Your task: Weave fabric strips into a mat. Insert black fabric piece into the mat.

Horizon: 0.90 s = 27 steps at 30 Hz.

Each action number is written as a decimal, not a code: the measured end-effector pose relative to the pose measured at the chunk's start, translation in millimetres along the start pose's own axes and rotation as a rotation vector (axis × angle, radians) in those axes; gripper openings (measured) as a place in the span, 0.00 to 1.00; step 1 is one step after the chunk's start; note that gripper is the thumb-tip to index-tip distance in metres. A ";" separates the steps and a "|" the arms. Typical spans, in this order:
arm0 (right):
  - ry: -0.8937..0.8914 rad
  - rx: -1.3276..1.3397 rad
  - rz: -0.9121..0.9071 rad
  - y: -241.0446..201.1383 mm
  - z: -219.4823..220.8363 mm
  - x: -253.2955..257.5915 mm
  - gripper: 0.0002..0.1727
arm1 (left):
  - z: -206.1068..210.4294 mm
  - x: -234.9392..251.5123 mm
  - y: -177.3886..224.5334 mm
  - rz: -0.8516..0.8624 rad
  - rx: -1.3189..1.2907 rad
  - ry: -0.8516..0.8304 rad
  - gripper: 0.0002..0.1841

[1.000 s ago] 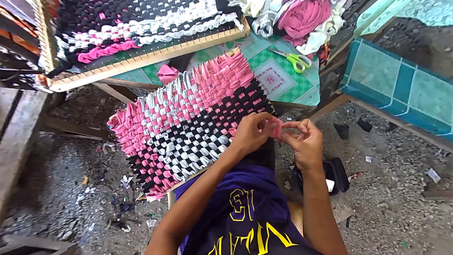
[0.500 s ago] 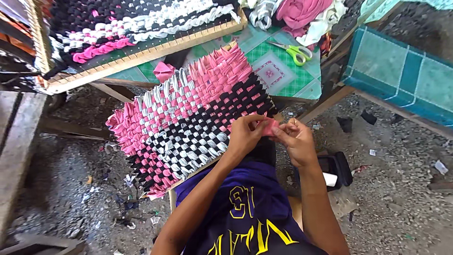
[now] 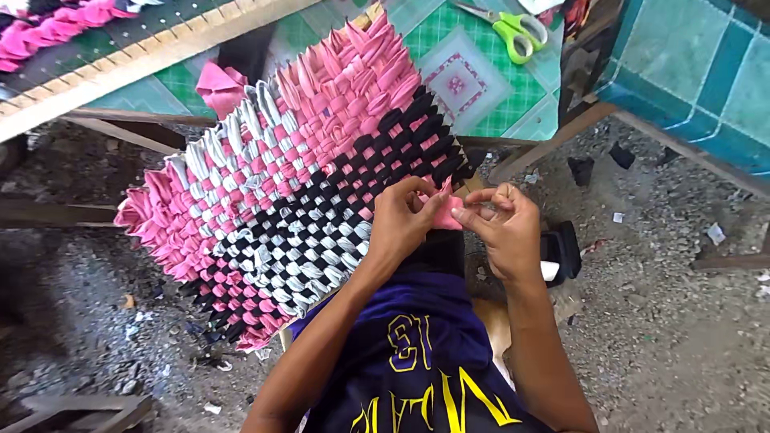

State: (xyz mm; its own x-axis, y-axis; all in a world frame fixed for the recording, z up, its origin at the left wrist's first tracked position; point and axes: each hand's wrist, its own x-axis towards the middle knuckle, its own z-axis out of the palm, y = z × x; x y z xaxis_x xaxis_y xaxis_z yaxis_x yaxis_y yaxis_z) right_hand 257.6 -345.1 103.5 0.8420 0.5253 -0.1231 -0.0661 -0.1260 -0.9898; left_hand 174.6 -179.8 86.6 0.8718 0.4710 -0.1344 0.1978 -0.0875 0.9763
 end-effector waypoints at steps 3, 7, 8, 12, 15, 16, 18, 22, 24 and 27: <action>-0.022 -0.002 0.053 -5.9 -4.9 0.1 0.23 | -1.6 -3.5 3.4 -0.014 0.082 -0.032 0.11; -0.053 0.002 0.159 -17.2 -16.0 6.6 0.24 | -15.3 -10.4 17.5 -0.190 0.192 -0.166 0.17; -0.053 0.013 0.171 -20.0 -17.8 8.6 0.24 | -19.8 -9.0 20.4 -0.240 0.177 -0.217 0.20; -0.055 0.071 0.151 -24.3 -14.3 13.1 0.24 | -25.3 4.2 27.0 -0.389 -0.178 -0.381 0.22; -0.074 0.066 0.118 -25.3 -4.9 15.8 0.25 | -17.5 7.7 21.6 -0.431 -0.461 -0.306 0.15; -0.092 0.033 0.100 -25.5 -2.8 16.9 0.25 | -15.0 6.9 18.4 -0.422 -0.518 -0.262 0.12; -0.120 -0.068 0.054 -25.0 -0.8 19.7 0.23 | -13.1 5.4 13.1 -0.402 -0.579 -0.185 0.11; -0.122 -0.321 -0.064 -20.5 -5.2 21.3 0.15 | -13.5 3.8 4.8 -0.345 -0.552 -0.075 0.14; -0.138 -0.428 -0.089 -21.6 -10.7 21.1 0.18 | -13.7 2.0 1.4 -0.296 -0.526 -0.060 0.19; -0.220 -0.537 -0.098 -22.8 -19.3 18.7 0.23 | -15.1 -1.5 -4.3 -0.202 -0.442 -0.088 0.20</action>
State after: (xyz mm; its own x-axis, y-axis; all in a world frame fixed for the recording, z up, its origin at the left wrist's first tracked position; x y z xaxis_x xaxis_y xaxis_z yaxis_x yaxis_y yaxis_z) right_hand 285.2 -348.6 125.2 0.6958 0.7110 -0.1012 0.3352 -0.4462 -0.8298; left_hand 165.8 -166.9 85.1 0.8741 0.3621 -0.3239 0.1746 0.3881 0.9049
